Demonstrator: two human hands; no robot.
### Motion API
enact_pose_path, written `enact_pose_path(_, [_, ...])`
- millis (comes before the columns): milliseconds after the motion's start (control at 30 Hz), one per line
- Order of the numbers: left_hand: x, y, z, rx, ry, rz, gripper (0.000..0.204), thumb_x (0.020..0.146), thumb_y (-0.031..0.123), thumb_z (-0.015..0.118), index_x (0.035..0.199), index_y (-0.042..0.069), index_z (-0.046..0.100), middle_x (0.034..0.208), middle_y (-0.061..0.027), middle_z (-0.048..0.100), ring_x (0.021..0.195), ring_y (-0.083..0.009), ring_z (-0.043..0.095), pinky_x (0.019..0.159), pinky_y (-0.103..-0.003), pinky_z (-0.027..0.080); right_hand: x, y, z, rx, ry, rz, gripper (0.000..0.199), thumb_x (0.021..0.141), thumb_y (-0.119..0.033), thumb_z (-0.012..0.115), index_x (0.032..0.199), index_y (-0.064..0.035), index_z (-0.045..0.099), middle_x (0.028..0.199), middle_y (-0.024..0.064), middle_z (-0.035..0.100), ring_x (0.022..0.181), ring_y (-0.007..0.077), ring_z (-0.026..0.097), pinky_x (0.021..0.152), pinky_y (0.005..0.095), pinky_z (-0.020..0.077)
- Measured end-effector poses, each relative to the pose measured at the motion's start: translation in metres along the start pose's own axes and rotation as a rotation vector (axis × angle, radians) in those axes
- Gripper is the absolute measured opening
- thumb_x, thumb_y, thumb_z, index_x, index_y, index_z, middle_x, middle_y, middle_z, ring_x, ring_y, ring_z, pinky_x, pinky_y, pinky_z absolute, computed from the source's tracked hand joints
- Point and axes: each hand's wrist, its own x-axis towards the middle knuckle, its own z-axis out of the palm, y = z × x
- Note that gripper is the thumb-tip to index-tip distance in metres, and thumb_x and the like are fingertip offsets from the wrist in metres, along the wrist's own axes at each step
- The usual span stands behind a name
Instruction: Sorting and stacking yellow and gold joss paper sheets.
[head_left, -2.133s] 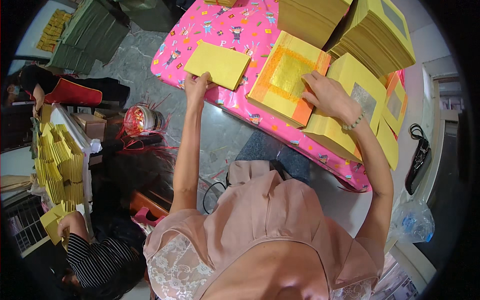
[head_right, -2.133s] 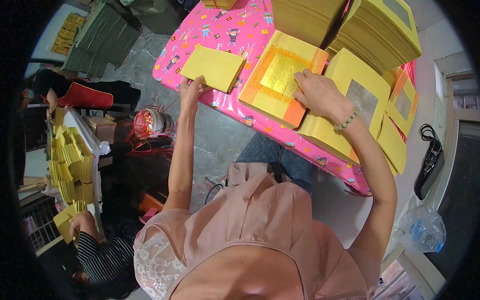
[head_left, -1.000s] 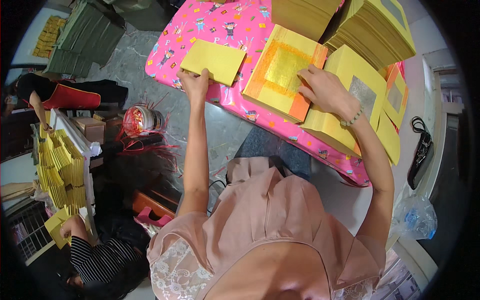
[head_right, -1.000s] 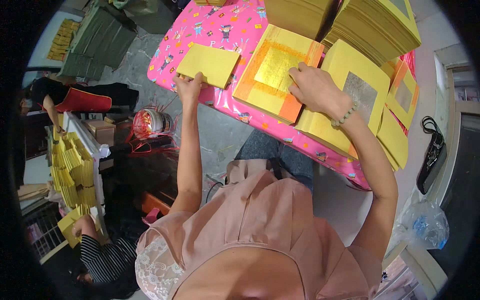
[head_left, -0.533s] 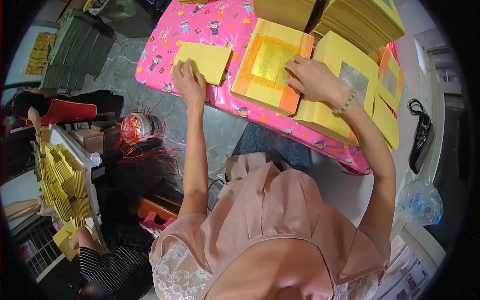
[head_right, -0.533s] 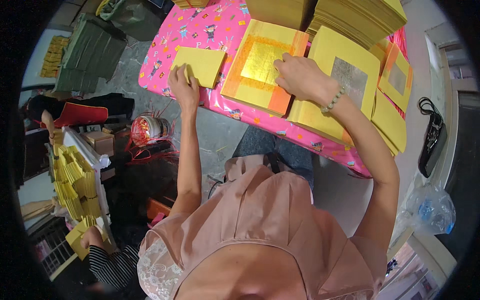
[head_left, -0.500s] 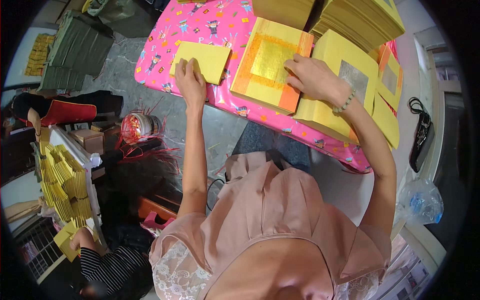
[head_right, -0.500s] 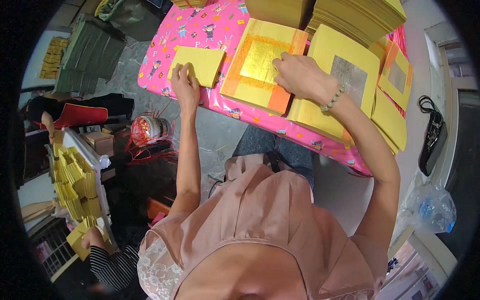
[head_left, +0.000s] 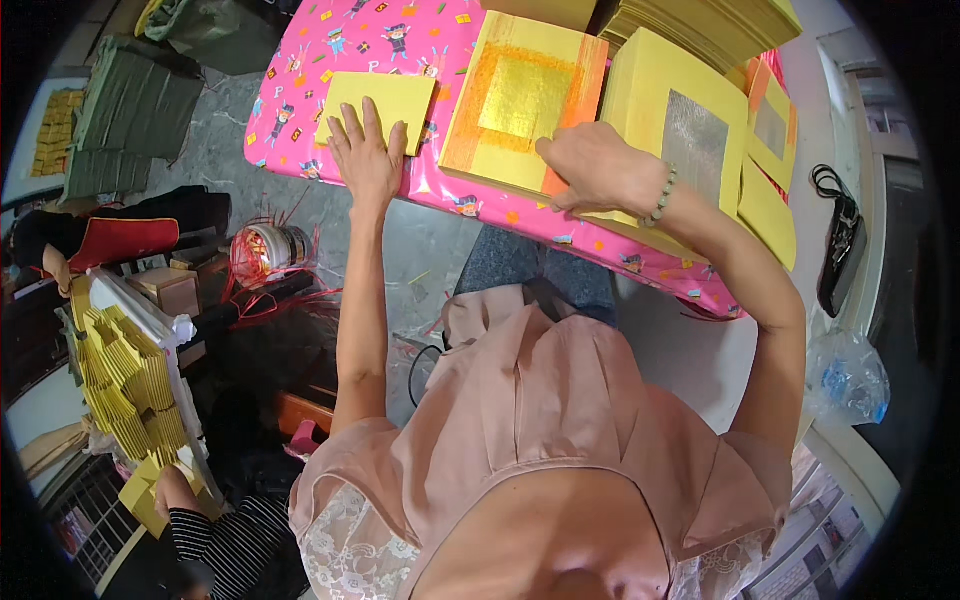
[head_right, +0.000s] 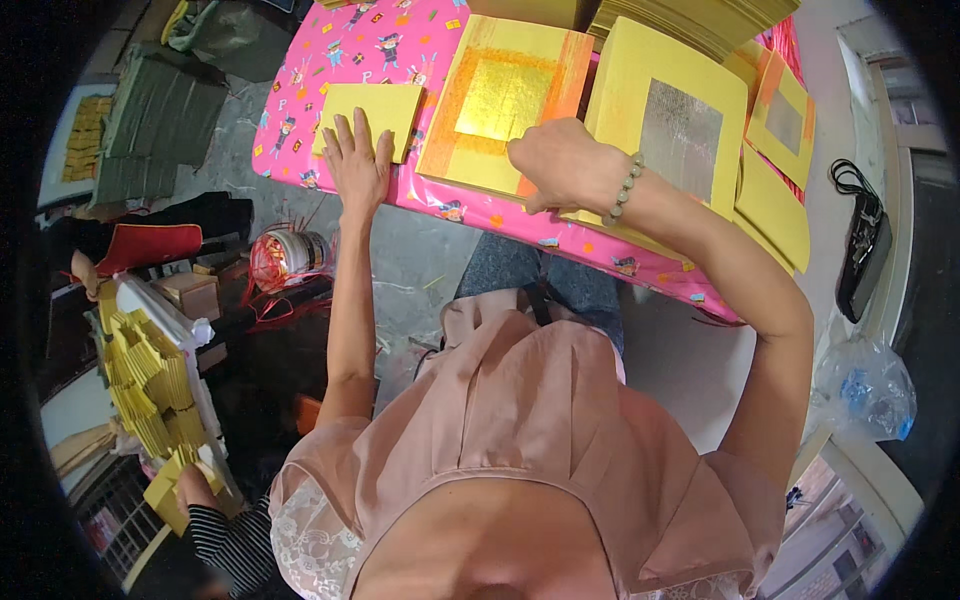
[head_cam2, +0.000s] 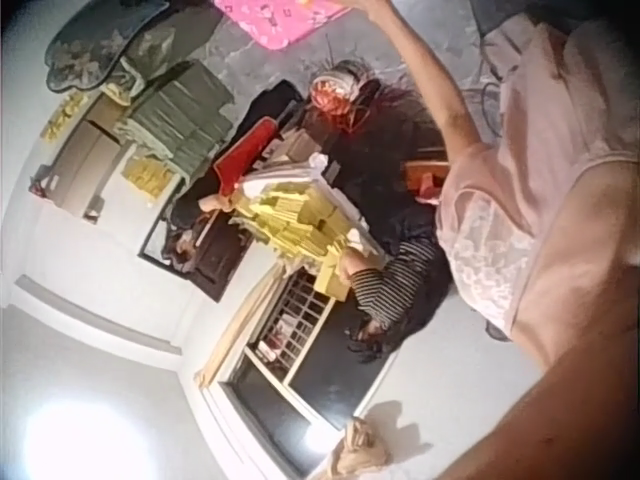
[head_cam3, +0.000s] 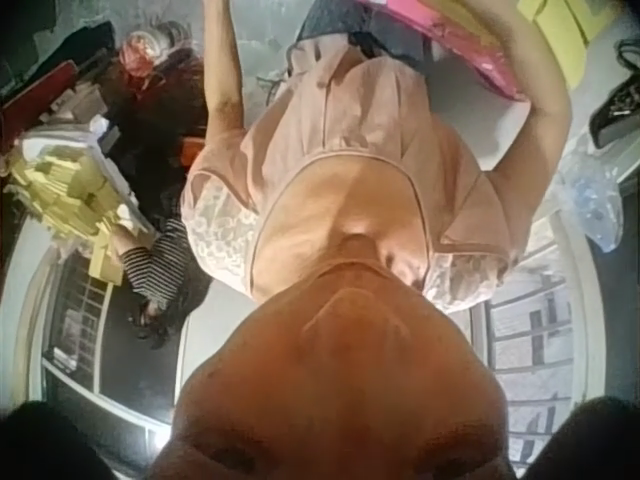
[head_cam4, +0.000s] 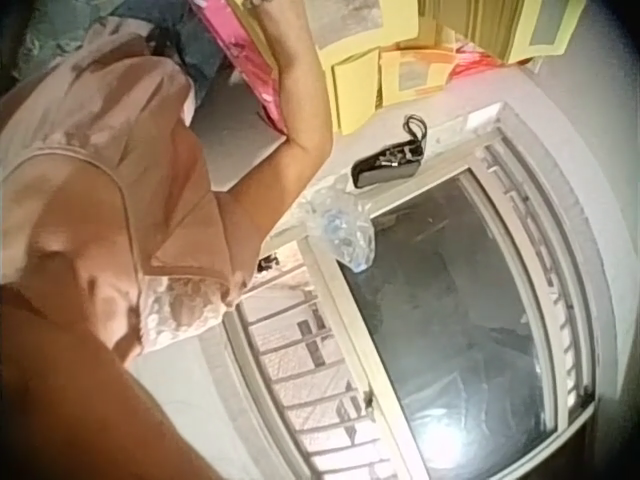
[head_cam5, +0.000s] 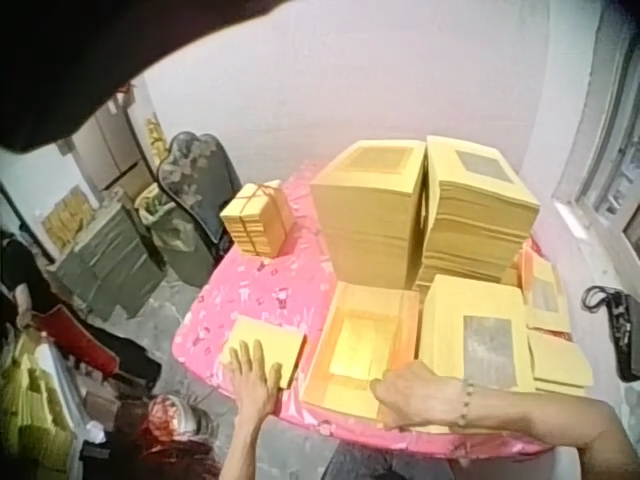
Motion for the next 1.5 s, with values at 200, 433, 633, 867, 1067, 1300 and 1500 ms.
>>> enact_pose_path(200, [0.005, 0.004, -0.019, 0.03, 0.045, 0.026, 0.066, 0.1, 0.05, 0.048, 0.15, 0.009, 0.04, 0.156, -0.0266, 0.03, 0.145, -0.0484, 0.022, 0.117, -0.057, 0.02, 0.006, -0.002, -0.001, -0.039, -0.046, 0.019, 0.039, 0.07, -0.027, 0.079, 0.087, 0.0023, 0.059, 0.079, 0.0198, 0.065, 0.085, 0.0382, 0.067, 0.074, 0.0468, 0.0522])
enact_pose_path(433, [0.004, 0.08, -0.092, -0.684, -0.146, 0.358, 0.033, 0.085, 0.023, 0.075, 0.112, 0.005, 0.071, 0.118, -0.0147, 0.067, 0.116, -0.0312, 0.06, 0.098, -0.041, 0.047, 0.0, 0.008, -0.007, 0.076, -0.019, -0.019, 0.023, 0.073, -0.02, 0.075, 0.077, -0.0006, 0.064, 0.075, 0.0172, 0.066, 0.078, 0.0363, 0.066, 0.068, 0.0447, 0.0503])
enact_pose_path(633, [-0.004, 0.106, -0.077, -0.543, -0.241, 0.678, 0.03, 0.078, 0.024, 0.079, 0.104, 0.011, 0.075, 0.109, -0.0089, 0.07, 0.11, -0.0297, 0.062, 0.093, -0.041, 0.051, 0.002, 0.011, -0.015, 0.142, -0.02, -0.026, 0.017, 0.078, -0.015, 0.072, 0.074, 0.0002, 0.065, 0.07, 0.0158, 0.066, 0.073, 0.0341, 0.066, 0.065, 0.0424, 0.0496])
enact_pose_path(867, [0.006, 0.109, -0.076, -0.537, -0.248, 0.695, 0.02, 0.084, 0.023, 0.072, 0.099, 0.01, 0.074, 0.1, -0.0069, 0.07, 0.096, -0.0283, 0.065, 0.083, -0.04, 0.053, -0.009, 0.011, -0.021, 0.151, 0.069, -0.091, 0.023, 0.08, -0.021, 0.072, 0.083, 0.0001, 0.063, 0.07, 0.0166, 0.064, 0.073, 0.0356, 0.065, 0.066, 0.0433, 0.0495])
enact_pose_path(1067, [0.02, 0.122, -0.09, -0.418, -0.321, 0.634, 0.022, 0.089, 0.026, 0.067, 0.102, 0.008, 0.07, 0.085, -0.0121, 0.07, 0.082, -0.0331, 0.065, 0.077, -0.043, 0.051, -0.006, 0.004, -0.013, 0.099, 0.29, -0.031, 0.024, 0.089, -0.023, 0.063, 0.091, 0.0005, 0.06, 0.075, 0.0208, 0.064, 0.079, 0.0401, 0.065, 0.07, 0.0493, 0.0495])
enact_pose_path(1300, [0.021, 0.139, -0.087, -0.417, 0.216, 0.688, 0.05, 0.077, 0.011, 0.076, 0.126, 0.013, 0.064, 0.13, -0.0129, 0.058, 0.125, -0.0356, 0.052, 0.102, -0.048, 0.044, -0.012, 0.042, -0.047, 0.101, 0.373, 0.063, 0.02, 0.091, -0.021, 0.06, 0.092, -0.0012, 0.06, 0.08, 0.0196, 0.065, 0.081, 0.0402, 0.063, 0.071, 0.0505, 0.0487])
enact_pose_path(1500, [0.025, 0.146, -0.067, -0.413, 0.048, 0.666, 0.061, 0.083, 0.02, 0.073, 0.14, 0.014, 0.053, 0.142, -0.0178, 0.047, 0.133, -0.0398, 0.042, 0.109, -0.052, 0.037, 0.017, 0.087, -0.061, 0.095, 0.485, 0.199, 0.02, 0.092, -0.022, 0.058, 0.093, -0.0018, 0.06, 0.083, 0.0191, 0.066, 0.081, 0.0399, 0.063, 0.071, 0.0495, 0.0481])
